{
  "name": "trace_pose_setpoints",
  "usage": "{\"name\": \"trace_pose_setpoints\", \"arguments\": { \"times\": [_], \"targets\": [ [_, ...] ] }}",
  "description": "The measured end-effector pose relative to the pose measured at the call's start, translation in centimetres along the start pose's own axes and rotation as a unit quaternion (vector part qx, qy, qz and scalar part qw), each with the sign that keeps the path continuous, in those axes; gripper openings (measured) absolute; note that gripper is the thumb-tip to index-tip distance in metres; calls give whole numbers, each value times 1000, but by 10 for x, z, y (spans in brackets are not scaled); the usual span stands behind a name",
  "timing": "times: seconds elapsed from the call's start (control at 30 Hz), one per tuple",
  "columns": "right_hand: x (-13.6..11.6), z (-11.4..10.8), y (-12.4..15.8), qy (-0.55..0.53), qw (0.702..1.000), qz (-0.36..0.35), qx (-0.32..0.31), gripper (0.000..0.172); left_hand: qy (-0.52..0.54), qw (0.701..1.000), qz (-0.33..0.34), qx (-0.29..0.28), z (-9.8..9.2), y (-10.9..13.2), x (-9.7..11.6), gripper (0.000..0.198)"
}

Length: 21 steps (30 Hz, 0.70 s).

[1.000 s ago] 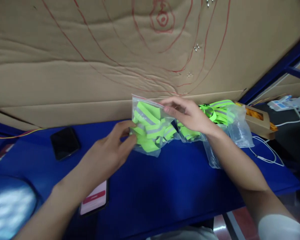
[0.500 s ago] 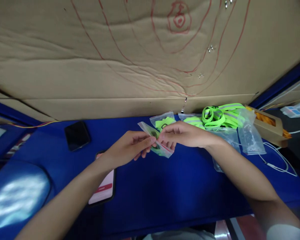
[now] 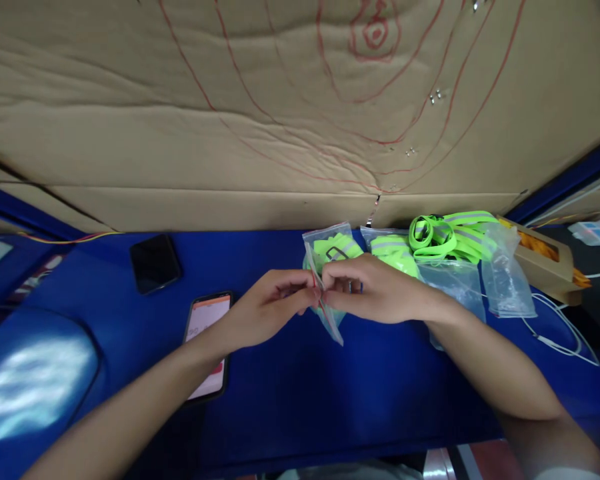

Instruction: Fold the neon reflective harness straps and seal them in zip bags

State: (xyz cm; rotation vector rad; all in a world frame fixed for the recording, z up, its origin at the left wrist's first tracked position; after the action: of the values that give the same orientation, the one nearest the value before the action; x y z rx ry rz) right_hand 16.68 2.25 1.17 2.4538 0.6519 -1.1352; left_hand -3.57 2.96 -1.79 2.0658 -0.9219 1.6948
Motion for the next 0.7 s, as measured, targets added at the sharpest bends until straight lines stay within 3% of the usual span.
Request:
{"name": "trace_pose_setpoints", "arguments": {
  "times": [0.1,0.23,0.27,0.3,0.4,0.47,0.57,0.63,0.7],
  "targets": [
    [0,0,-6,15,999,23,46,13,-6,998,32,47,3,-3,-4,25],
    [11,-19,-8,86,968,69,224,19,50,986,55,149,-8,-4,-11,19],
    [16,-27,-7,75,964,79,244,21,77,979,61,179,-12,-4,-10,19],
    [23,-34,-7,46,968,87,232,23,110,970,68,204,-16,-4,-8,19],
    [43,-42,-10,-111,984,122,74,45,225,939,88,245,-26,-2,7,18],
    [51,-35,-15,-198,965,171,22,60,301,910,104,265,-29,1,20,18],
    [49,-16,-24,-328,926,185,-31,58,349,891,132,258,-30,6,35,23],
    [43,-11,-26,-390,908,150,-31,50,319,909,127,235,-28,7,38,30],
    [35,-19,-21,-401,908,106,54,44,273,924,102,246,-26,6,34,33]
  ]
}}
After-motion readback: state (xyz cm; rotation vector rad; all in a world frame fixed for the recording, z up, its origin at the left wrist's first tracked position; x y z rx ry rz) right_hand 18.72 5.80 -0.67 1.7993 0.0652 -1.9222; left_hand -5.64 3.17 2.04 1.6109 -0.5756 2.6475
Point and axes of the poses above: each hand's wrist, its own y-axis away from the middle knuckle, its own z-axis out of the palm, x = y × z, the point moved 1 cm from there along -y, towards the middle knuckle, and after that the axes turned 12 degrees about z, right-handed, at the moved point
